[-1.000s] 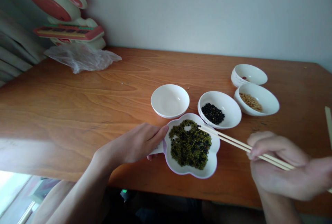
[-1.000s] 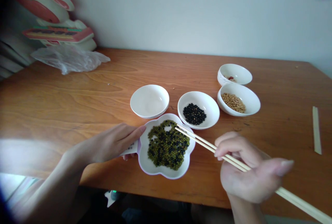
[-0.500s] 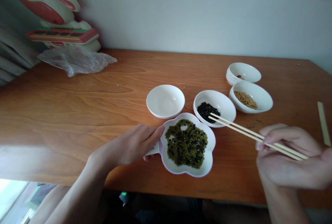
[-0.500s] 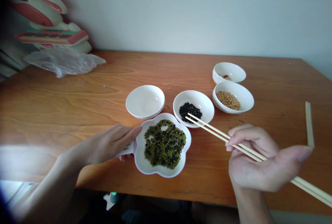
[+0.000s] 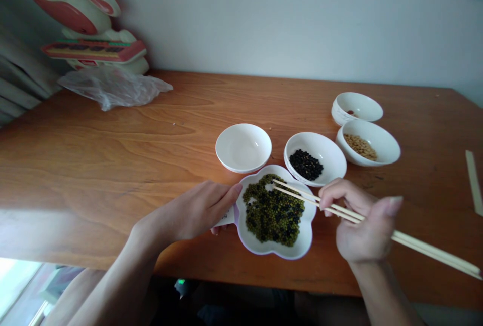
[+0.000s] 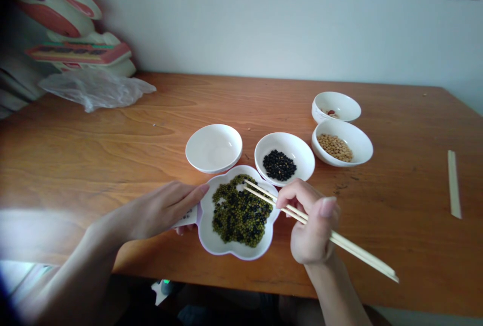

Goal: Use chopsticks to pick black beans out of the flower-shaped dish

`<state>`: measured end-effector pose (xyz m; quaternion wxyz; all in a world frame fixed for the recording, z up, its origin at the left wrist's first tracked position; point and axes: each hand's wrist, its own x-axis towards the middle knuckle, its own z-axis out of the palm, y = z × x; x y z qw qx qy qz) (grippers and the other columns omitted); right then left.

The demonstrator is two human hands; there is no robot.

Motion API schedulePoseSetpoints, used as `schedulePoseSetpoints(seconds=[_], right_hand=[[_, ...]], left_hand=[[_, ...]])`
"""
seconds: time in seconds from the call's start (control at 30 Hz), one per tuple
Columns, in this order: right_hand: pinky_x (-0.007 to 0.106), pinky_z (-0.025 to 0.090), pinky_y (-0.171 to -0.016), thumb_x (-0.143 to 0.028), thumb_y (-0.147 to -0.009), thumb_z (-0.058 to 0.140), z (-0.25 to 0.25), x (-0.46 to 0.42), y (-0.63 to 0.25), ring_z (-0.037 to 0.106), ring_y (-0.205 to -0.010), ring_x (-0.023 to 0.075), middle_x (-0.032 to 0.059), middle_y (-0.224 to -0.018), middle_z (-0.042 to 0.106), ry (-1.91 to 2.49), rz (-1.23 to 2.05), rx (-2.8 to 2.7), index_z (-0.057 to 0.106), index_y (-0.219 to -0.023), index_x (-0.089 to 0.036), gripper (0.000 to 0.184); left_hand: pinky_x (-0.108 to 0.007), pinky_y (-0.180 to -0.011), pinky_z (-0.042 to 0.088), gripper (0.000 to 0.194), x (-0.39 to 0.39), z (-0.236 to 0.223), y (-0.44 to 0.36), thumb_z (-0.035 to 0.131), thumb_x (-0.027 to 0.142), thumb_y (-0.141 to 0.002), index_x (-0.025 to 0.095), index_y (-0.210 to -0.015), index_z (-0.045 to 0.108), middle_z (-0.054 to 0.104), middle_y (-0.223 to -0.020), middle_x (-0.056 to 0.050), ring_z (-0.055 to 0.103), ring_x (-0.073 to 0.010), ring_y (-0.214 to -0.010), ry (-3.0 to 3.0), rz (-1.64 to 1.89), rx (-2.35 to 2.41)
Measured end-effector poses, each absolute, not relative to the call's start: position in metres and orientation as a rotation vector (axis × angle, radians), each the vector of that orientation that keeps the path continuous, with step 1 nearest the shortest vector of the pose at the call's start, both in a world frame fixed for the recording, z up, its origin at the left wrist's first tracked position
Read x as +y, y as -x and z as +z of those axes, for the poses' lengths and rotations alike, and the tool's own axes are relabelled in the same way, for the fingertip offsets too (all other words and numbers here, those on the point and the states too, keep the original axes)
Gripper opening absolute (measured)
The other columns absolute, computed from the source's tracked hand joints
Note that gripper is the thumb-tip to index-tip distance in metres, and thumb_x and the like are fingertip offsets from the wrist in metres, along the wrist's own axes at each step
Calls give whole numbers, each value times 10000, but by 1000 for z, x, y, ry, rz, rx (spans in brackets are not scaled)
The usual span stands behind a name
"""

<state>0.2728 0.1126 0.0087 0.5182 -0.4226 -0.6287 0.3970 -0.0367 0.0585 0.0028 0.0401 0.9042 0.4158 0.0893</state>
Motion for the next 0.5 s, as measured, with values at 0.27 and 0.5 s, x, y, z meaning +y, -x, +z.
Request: schedulePoseSetpoints(seconds=[0.27, 0.5], right_hand=[[364, 413, -563, -822, -986, 221, -1, 116, -277, 556, -564, 216, 60, -574, 594, 1045, 949, -1543, 670, -609, -221, 839], [350, 409, -540, -805, -1000, 236, -2, 117, -282, 570, -548, 206, 60, -568, 623, 991, 868, -1598, 667, -575, -235, 832]], left_hand=[[-283, -743, 575, 351, 59, 3, 35, 359, 208, -1140, 105, -1431, 527, 754, -990, -110, 653, -190, -763, -2765, 296, 1271], [-303, -712, 569, 421, 56, -1, 39, 329, 177, -1126, 107, -1510, 484, 744, -989, -131, 653, -212, -765, -2800, 310, 1284]])
